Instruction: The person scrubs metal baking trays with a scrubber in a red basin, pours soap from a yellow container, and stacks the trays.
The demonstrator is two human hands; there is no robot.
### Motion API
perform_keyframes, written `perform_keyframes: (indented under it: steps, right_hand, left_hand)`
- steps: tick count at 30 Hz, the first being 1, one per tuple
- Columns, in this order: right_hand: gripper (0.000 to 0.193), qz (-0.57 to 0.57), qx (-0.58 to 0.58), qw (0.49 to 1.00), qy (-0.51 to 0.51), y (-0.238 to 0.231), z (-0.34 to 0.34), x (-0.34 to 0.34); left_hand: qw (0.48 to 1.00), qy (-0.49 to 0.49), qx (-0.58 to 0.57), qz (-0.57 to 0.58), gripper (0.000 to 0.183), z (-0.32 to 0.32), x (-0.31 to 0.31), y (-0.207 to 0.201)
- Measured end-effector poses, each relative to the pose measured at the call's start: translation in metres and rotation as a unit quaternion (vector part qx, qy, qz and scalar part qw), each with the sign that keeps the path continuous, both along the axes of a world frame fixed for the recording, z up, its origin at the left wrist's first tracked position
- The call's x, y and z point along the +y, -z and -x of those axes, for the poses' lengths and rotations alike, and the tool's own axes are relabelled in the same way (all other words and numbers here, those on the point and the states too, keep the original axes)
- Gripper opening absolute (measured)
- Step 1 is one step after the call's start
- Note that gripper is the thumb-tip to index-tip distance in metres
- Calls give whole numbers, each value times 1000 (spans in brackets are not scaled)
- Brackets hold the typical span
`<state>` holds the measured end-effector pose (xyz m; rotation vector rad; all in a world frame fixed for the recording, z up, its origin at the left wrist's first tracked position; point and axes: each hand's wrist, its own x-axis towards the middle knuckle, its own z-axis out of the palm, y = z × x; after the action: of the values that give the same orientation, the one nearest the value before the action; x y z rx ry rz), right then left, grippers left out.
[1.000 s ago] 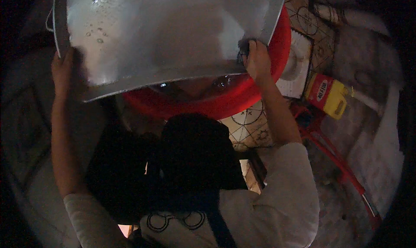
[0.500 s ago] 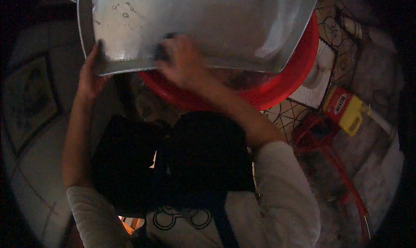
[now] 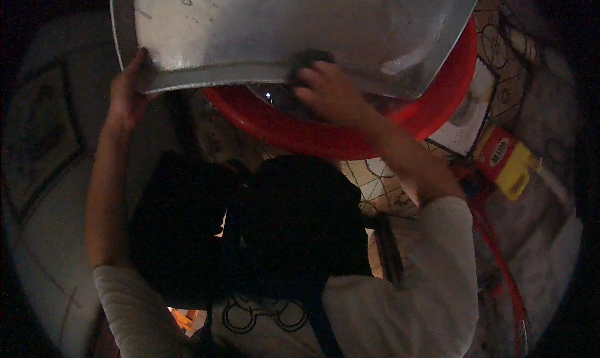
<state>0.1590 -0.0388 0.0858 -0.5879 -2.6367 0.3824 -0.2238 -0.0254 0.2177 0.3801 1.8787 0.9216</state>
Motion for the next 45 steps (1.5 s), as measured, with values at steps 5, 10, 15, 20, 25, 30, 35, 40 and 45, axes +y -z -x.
perform_keyframes:
  steps: [5,10,15,20,25,30,35,40,45]
  right_hand:
    - [31,-59,117,991,18,-44,118,6]
    - [34,46,123,990,41,-47,131,10]
    - [27,83,-18,991,102,-1,-40,-3]
    - [23,64,12,997,31,8,-6,6]
    - [15,-62,165,983,44,-41,158,7]
    - [15,59,118,991,-4,-30,139,19]
    - [29,68,-12,997,37,13,-49,1]
    - [32,27,-9,1000,10,23,10,9]
    - [17,-85,189,978,37,-19,184,11]
  left_hand:
    - [1000,7,24,2,35,-1,3,-2]
    - [999,32,0,-8,36,-3,12,0]
    - [995,21,90,23,36,2,0,-3]
    - [990,102,94,0,36,-14,1,5]
    - [994,75,82,22,36,-17,3,17]
    - [986,115,123,-19,33,-14,7,26]
    - [980,133,148,30,32,25,-3,36]
    - [972,135,181,63,29,-21,10,24]
    - [982,100,161,14,28,-35,10,35]
